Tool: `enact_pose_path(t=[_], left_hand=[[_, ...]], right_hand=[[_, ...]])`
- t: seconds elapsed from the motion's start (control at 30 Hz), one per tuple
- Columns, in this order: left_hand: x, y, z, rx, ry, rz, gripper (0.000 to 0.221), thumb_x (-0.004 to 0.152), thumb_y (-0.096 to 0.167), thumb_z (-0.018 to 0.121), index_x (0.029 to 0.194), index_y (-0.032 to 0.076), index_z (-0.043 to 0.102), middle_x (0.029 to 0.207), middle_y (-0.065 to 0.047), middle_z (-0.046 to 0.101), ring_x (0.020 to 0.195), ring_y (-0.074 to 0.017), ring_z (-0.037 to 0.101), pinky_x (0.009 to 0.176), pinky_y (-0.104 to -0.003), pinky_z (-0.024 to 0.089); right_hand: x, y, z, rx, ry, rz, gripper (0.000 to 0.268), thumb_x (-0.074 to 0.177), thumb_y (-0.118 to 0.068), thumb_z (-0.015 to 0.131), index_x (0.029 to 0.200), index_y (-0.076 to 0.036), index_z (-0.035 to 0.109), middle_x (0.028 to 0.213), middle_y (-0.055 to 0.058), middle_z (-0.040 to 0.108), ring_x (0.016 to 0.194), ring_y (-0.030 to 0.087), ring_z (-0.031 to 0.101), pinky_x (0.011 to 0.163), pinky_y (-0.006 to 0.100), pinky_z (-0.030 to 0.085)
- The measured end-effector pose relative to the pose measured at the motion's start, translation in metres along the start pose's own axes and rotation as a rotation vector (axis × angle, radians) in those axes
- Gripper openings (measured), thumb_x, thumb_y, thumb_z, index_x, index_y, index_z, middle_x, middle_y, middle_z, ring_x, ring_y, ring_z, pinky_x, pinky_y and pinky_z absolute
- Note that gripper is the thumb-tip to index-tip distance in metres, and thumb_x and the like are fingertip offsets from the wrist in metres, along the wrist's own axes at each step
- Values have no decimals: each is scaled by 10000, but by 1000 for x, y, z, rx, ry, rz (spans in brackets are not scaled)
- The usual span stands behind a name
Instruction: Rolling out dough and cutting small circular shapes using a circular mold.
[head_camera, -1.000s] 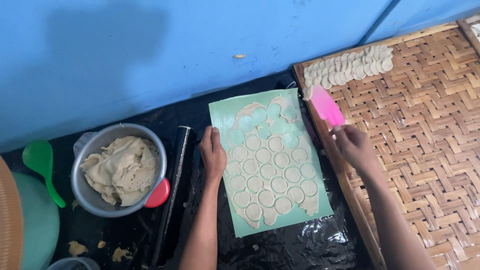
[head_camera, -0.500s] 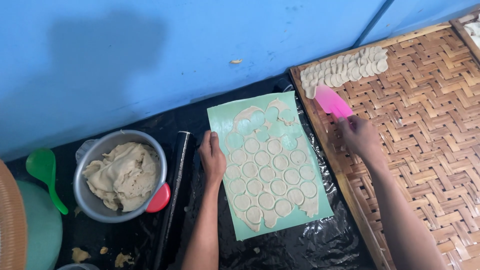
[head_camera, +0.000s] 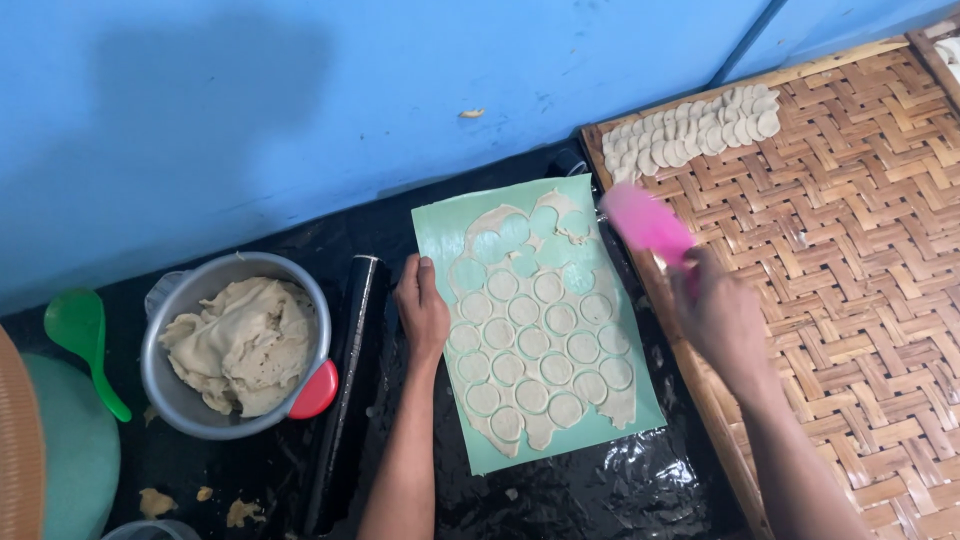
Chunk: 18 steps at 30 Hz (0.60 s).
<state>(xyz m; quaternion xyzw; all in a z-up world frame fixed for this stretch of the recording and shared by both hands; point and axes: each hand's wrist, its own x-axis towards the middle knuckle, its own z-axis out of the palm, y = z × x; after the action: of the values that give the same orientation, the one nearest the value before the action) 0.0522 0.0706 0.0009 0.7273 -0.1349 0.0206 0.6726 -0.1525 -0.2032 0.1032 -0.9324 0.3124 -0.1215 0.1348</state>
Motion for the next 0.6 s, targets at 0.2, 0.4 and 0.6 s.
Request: enact_pose_path(t=[0.2,0.4,0.6], left_hand=[[-3,3,-1,6,6,-8,312,1104,207,434,939,-29,554,755,-88,523,695,-163,480,658,-348,388],[-2,4,-1,-20,-4,28,302,1096,205,428,979,-26,583,785,-69,574,718,-148,524,666,-340,413],[-3,1,-1,-14,-13,18,312,1109,207,426,964,-28,571,757,-70,529,685,-147,475,646,-337,382]], right_hand=[[-47,-16,5,38,-158,-72,385,957,-332,651,1202,-37,679,853,238,751,756,395,749,660,494,585],[-65,-11,1,58,-165,-27,366,949,-354,656,1173,-65,685,881,212,752,757,393,748,636,494,582],[-73,-18,-8,52,-178,-51,324,938,-346,657,1134,-91,700,817,193,747,722,389,738,620,497,566]])
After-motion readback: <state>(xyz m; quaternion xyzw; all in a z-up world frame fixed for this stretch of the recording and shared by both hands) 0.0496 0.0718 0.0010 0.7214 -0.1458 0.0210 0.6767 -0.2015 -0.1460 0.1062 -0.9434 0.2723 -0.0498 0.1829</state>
